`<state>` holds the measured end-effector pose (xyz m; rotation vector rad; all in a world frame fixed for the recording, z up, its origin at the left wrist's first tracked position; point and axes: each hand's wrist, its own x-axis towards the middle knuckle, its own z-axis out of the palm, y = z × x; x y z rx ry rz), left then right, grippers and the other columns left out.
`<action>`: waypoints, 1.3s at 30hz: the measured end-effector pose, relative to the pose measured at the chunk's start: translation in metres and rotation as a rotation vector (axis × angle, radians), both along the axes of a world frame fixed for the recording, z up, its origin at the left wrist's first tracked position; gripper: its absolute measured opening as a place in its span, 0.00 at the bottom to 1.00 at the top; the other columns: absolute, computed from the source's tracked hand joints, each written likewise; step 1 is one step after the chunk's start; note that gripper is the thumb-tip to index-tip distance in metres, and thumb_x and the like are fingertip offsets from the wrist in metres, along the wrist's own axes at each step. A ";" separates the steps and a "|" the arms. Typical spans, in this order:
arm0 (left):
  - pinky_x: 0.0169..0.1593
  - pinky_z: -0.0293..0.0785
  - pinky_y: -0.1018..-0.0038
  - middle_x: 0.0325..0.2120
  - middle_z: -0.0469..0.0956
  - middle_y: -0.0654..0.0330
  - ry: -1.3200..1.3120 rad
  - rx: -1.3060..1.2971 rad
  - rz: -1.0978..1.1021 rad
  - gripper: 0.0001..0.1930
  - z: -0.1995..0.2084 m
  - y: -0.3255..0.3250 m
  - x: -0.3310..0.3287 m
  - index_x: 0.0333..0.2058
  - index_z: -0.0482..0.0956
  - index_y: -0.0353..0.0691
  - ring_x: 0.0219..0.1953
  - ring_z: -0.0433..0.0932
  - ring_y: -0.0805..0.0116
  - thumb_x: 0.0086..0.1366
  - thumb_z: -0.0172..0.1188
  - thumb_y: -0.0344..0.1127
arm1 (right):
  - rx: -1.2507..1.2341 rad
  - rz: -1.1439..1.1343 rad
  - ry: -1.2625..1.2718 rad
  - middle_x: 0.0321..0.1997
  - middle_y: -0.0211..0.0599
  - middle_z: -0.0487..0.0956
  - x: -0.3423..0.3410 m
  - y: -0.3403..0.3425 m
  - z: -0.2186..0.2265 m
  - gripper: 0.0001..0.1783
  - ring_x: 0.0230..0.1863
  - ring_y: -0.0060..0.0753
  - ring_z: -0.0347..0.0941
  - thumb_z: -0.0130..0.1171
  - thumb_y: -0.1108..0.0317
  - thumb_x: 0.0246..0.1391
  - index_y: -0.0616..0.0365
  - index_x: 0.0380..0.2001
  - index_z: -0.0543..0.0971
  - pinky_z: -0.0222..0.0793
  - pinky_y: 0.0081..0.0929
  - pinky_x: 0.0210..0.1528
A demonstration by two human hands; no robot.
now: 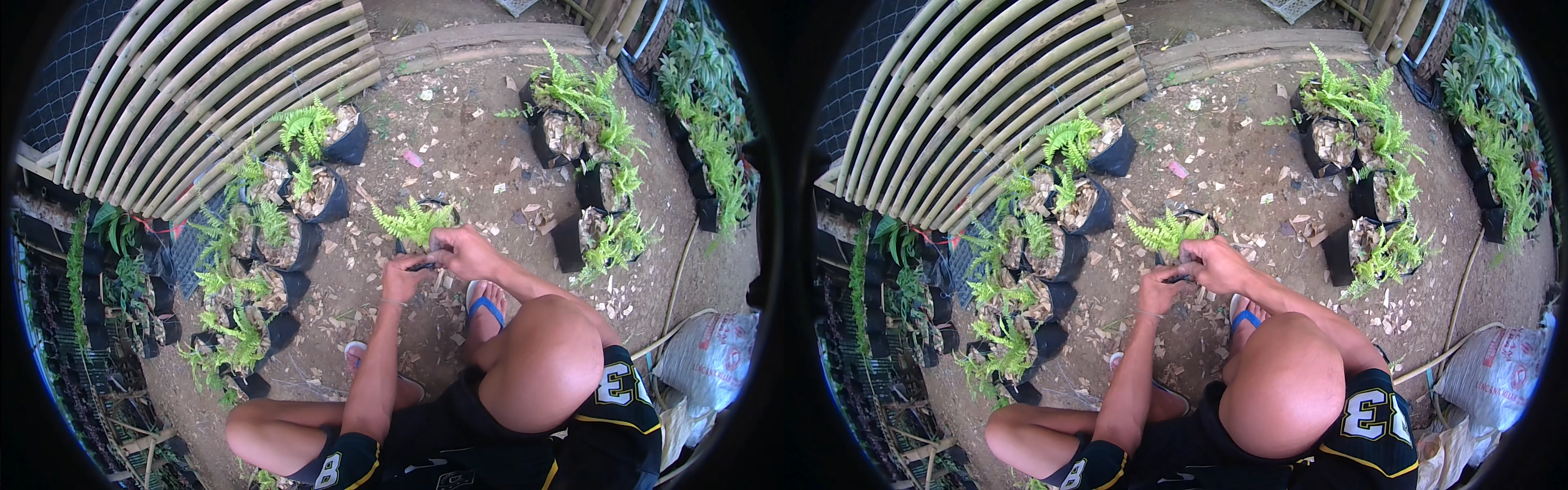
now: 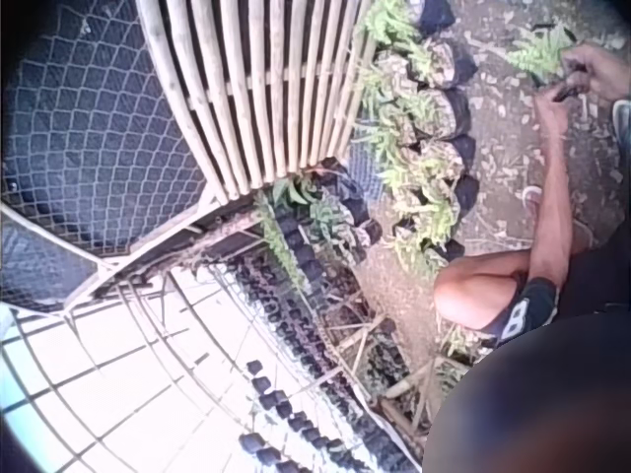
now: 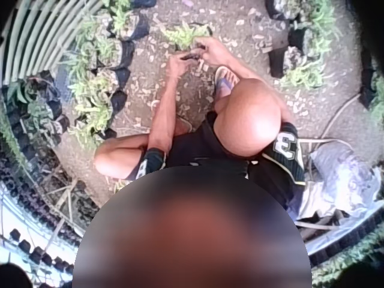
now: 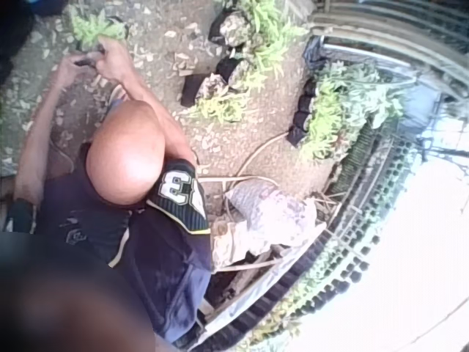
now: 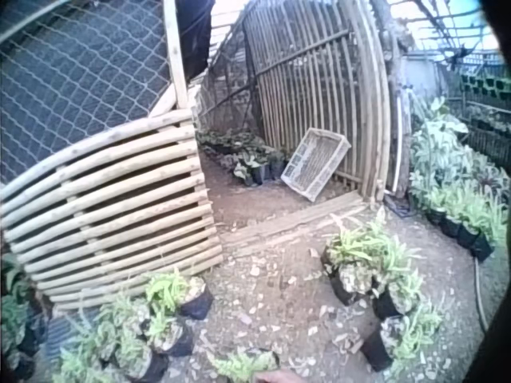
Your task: The person sits on the ground and ties strings around the stems of several potted ferns. They pick up each plant, wrap a string around its base, and secure it before moving to the next one.
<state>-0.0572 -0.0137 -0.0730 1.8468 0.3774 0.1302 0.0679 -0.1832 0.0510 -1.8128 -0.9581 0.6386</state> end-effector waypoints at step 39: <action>0.41 0.75 0.59 0.29 0.82 0.54 -0.371 0.376 0.189 0.10 0.006 -0.052 0.000 0.28 0.82 0.37 0.35 0.79 0.51 0.52 0.77 0.29 | -0.108 -0.284 -0.124 0.28 0.49 0.84 0.016 -0.001 0.072 0.23 0.27 0.45 0.82 0.73 0.54 0.55 0.67 0.36 0.81 0.76 0.43 0.33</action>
